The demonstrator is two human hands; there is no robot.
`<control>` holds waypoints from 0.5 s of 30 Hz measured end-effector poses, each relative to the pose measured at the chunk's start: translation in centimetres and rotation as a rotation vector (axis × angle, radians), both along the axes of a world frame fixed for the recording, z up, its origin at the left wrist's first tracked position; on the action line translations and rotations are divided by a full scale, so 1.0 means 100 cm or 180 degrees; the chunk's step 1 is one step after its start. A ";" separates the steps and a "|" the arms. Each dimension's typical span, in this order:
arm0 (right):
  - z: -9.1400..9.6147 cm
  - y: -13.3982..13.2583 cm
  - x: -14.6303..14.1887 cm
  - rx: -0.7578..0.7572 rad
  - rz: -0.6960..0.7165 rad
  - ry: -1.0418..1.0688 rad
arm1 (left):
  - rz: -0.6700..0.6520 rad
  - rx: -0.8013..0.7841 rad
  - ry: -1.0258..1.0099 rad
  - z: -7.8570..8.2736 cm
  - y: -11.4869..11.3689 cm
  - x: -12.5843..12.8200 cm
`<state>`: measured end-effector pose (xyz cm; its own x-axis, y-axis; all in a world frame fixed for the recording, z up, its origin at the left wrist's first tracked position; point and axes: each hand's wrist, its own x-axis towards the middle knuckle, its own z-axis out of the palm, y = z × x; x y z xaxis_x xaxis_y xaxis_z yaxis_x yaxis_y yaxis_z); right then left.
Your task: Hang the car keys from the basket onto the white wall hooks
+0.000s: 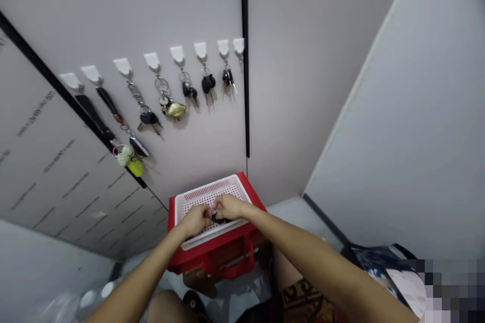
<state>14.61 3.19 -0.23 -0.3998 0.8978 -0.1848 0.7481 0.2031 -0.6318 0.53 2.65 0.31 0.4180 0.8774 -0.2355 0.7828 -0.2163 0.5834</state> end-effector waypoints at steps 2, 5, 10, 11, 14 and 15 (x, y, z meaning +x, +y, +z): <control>0.007 0.004 0.002 -0.0284 -0.0195 0.0547 | 0.0223 -0.0352 -0.0542 0.005 0.004 -0.004; 0.024 0.010 0.005 -0.0515 -0.0377 0.1420 | 0.0432 -0.0506 -0.1293 0.021 0.013 -0.006; 0.044 0.014 0.009 -0.0736 -0.0295 0.2376 | 0.0606 -0.0426 -0.2000 0.056 0.023 -0.003; 0.046 0.014 0.010 -0.0702 -0.0232 0.2462 | 0.0649 -0.0426 -0.2093 0.061 0.024 -0.002; 0.049 0.012 0.013 -0.0570 -0.0120 0.2531 | 0.0823 -0.0450 -0.2388 0.076 0.025 -0.001; 0.051 0.011 0.015 -0.0570 -0.0158 0.2548 | 0.0881 -0.0462 -0.2456 0.079 0.025 -0.001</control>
<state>16.08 4.29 4.87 -0.4320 0.9019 -0.0026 0.0626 0.0270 -0.9977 0.43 5.19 8.24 0.2820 0.9552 -0.0899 0.1654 0.0439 0.9853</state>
